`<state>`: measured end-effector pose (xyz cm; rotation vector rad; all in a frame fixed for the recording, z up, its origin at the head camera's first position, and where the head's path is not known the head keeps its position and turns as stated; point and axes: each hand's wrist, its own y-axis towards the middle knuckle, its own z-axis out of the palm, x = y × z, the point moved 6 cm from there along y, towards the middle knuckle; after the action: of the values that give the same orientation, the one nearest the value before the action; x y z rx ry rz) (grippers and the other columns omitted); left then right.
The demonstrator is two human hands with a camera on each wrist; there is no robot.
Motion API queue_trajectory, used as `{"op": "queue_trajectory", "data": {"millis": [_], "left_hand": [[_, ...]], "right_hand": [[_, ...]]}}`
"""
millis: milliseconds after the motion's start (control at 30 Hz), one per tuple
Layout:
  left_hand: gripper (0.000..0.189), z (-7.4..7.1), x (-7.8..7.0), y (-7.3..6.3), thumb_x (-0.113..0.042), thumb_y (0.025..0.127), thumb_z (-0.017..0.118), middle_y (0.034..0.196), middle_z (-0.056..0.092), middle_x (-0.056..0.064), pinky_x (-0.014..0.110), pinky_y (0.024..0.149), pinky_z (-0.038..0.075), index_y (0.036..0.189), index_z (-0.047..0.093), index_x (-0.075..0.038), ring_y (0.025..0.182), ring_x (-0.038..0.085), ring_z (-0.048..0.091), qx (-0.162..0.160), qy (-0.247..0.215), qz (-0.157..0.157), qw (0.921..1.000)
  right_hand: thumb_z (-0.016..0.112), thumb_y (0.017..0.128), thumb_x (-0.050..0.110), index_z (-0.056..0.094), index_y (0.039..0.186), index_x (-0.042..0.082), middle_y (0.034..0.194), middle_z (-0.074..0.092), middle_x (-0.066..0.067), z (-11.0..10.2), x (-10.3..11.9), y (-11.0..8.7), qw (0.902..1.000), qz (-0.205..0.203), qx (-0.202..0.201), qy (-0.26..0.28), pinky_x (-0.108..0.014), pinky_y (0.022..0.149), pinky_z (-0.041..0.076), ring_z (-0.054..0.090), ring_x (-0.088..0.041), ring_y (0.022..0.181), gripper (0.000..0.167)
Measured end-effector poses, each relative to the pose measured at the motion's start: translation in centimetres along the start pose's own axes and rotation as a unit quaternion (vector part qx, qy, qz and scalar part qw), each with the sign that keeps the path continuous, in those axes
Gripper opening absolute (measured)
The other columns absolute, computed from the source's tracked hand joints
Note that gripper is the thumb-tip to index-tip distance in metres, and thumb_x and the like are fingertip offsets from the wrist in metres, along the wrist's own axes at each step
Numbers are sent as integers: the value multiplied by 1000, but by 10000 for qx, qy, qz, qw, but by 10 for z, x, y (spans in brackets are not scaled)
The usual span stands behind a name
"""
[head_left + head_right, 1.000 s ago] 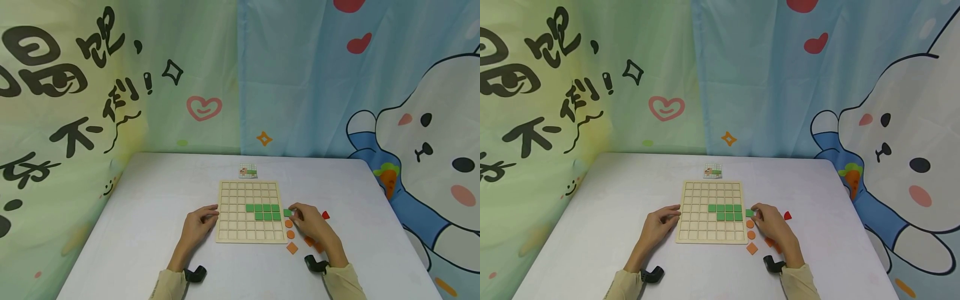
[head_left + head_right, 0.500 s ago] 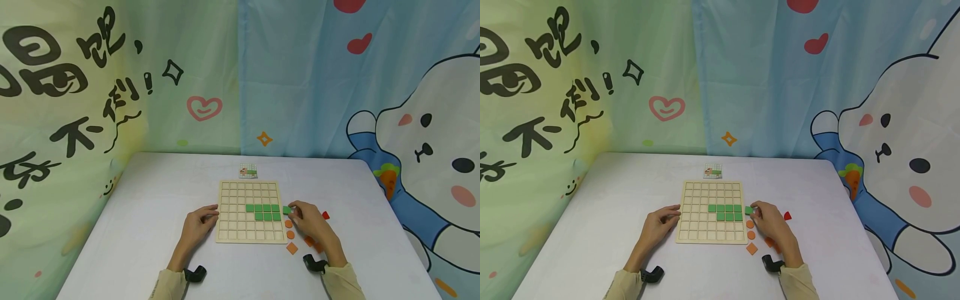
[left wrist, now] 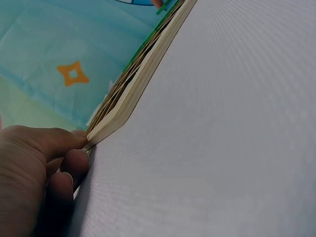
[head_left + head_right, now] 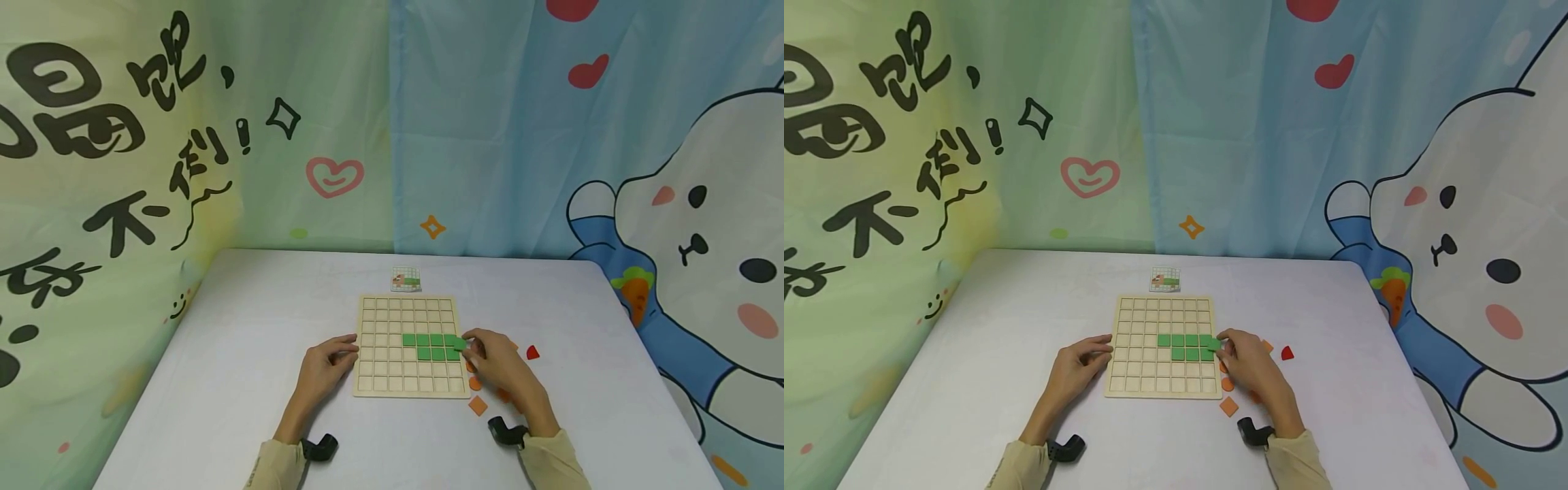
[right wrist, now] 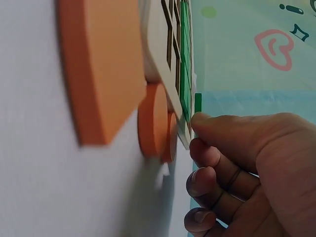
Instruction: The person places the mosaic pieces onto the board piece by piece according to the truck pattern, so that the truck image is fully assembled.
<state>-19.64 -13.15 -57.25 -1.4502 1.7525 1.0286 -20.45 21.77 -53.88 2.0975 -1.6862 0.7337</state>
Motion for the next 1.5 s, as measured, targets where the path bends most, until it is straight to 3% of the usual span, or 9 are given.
{"op": "queue_trajectory", "data": {"millis": [167, 400, 933, 1133, 1500], "left_hand": [[11, 0, 0, 0, -9, 92, 82, 130, 78, 7, 18, 64, 51, 103, 84, -10, 70, -1, 64, 55, -71, -18, 10000], [11, 0, 1, 0, -10, 92, 82, 130, 78, 7, 18, 63, 51, 103, 84, -9, 69, -1, 63, 52, -62, -18, 10000], [11, -1, 0, 0, -10, 91, 82, 129, 78, 7, 18, 64, 51, 102, 85, -9, 72, -1, 64, 13, -82, 3, 10000], [12, -1, 0, 0, -11, 91, 83, 129, 78, 7, 18, 63, 49, 103, 85, -8, 68, -1, 61, 25, -60, 28, 10000], [13, -1, 0, 1, -12, 91, 83, 129, 78, 7, 18, 61, 46, 104, 84, -8, 66, 0, 56, -1, 36, 97, 9999]], "right_hand": [[73, 98, 14, 70, 128, 2, 81, 58, 1, 6, 3, 2, 9999, 49, 78, 125, -24, 67, 43, 51, -12, 74, 32], [74, 98, 13, 71, 125, 0, 80, 60, 4, 14, 16, 7, 9991, -355, 130, 174, -23, 65, 42, 48, -6, 69, 30], [74, 99, 12, 72, 124, 3, 82, 61, 7, 33, 41, 12, 9969, -631, 323, 347, -22, 67, 45, 50, -4, 70, 28], [75, 98, 13, 72, 122, 5, 82, 60, 8, 38, 49, 13, 9972, -609, 304, 305, -21, 67, 44, 50, -4, 71, 25], [76, 97, 13, 73, 120, 3, 79, 59, 8, 48, 65, 17, 9952, -918, 330, 117, -22, 69, 44, 48, -3, 70, 25]]}}
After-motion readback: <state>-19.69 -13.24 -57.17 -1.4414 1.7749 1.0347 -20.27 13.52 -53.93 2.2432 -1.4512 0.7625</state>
